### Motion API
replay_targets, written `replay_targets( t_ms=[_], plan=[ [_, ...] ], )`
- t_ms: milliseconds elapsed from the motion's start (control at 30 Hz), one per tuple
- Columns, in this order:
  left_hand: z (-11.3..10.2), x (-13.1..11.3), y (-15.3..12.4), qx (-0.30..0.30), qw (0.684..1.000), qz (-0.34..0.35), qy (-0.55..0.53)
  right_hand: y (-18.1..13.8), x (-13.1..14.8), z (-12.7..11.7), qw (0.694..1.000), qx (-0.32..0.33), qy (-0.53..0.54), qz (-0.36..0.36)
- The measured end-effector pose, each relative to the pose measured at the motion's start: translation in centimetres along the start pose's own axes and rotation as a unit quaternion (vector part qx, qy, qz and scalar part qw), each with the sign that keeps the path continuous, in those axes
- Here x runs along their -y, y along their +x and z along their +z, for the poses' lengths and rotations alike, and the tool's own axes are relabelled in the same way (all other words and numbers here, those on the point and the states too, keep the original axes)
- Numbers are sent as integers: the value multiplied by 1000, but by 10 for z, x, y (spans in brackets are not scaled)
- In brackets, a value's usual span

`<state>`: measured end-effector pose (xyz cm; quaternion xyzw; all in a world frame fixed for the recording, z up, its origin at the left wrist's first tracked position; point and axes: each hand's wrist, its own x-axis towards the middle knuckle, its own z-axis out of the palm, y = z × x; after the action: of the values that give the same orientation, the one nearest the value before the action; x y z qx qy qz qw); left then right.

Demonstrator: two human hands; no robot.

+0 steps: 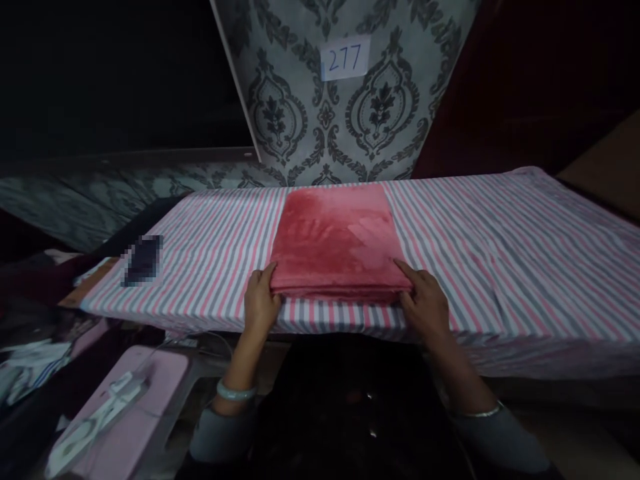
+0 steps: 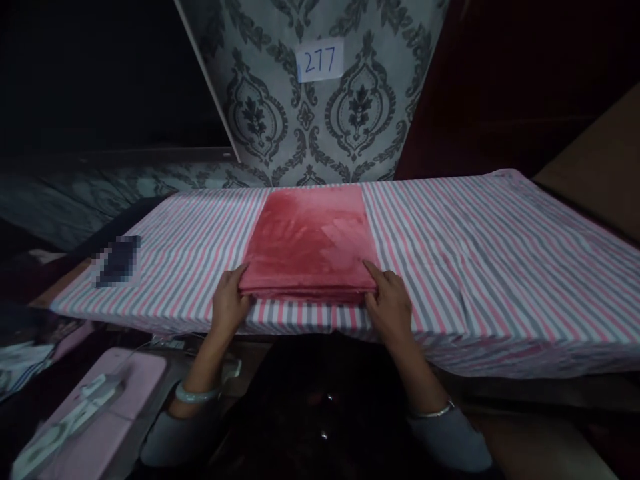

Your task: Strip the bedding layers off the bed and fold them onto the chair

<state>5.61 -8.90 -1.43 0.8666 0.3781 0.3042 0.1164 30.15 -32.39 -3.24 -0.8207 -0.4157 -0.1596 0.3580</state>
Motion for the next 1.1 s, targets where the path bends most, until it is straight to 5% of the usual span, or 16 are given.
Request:
replay_targets(
  t_ms=[200,500,867,1100],
  plan=[
    [-5,7,2,48,997,2,59,-2,-3,6,1000,6,-4,14],
    [-7,6,-2,-31,998,47,-28,0,11,-1,995,-77,57,-16],
    [-3,18,5,-59,996,23,-62,0,6,7,993,-75,68,-64],
    [-4,23,7,-72,992,38,-101,-7,7,11,991,-70,111,-23]
  ],
)
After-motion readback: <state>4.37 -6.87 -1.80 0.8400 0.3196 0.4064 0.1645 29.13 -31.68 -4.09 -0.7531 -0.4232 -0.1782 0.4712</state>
